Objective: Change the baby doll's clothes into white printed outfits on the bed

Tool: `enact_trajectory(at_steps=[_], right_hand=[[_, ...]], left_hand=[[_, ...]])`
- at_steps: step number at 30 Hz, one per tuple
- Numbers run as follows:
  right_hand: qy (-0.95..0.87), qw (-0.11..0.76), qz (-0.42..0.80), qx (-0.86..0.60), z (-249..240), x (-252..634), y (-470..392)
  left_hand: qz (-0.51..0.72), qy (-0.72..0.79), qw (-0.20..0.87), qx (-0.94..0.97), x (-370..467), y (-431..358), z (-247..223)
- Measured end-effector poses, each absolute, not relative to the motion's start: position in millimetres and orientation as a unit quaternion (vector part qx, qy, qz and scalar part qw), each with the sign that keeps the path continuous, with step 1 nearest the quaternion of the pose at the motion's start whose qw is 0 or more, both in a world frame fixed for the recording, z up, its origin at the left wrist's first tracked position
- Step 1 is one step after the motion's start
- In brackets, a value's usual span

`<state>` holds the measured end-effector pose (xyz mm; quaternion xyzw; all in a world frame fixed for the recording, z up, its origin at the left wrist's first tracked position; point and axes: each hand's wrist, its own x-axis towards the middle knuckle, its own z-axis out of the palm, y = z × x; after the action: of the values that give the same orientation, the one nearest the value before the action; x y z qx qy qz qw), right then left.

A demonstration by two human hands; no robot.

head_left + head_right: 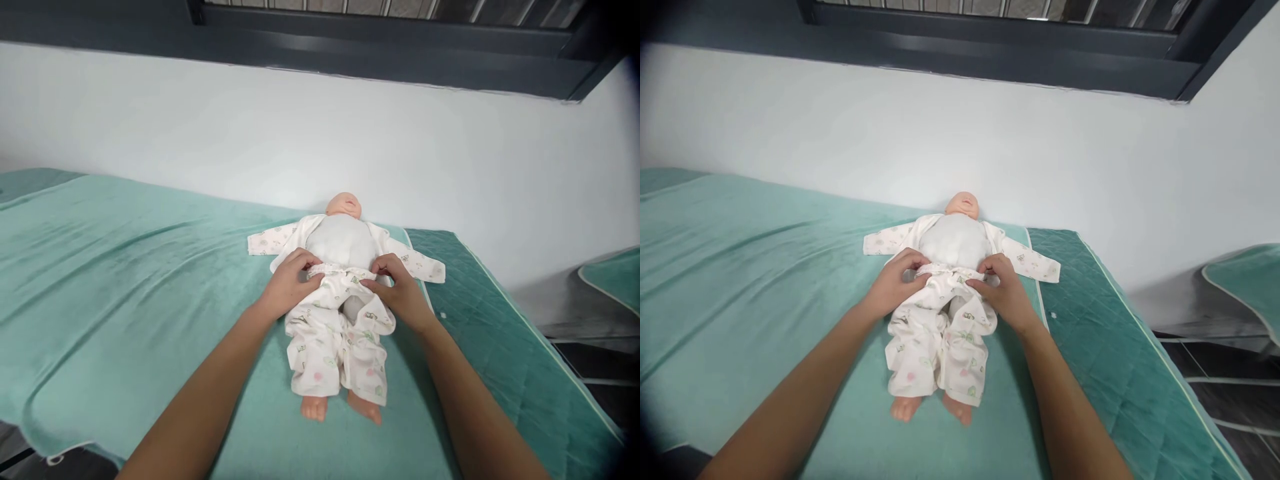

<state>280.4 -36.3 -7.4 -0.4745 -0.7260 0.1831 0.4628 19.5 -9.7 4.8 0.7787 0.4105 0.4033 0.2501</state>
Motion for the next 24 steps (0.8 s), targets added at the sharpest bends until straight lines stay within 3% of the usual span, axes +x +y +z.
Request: enact_trajectory(at_steps=[10, 18, 24], right_hand=[[-0.757, 0.451, 0.161, -0.445, -6.3, 285.7, -30.9], [-0.773, 0.437, 0.068, -0.454, -4.6, 281.4, -32.6], [-0.705, 0.418, 0.076, -0.568, -0.9, 273.3, -19.8]], left_hand=[[0.440, 0.392, 0.134, 0.796, 27.0, -12.2, -1.4], [0.431, 0.388, 0.176, 0.796, 28.9, -6.1, 3.5], [0.392, 0.385, 0.207, 0.810, 33.3, 1.3, 11.7]])
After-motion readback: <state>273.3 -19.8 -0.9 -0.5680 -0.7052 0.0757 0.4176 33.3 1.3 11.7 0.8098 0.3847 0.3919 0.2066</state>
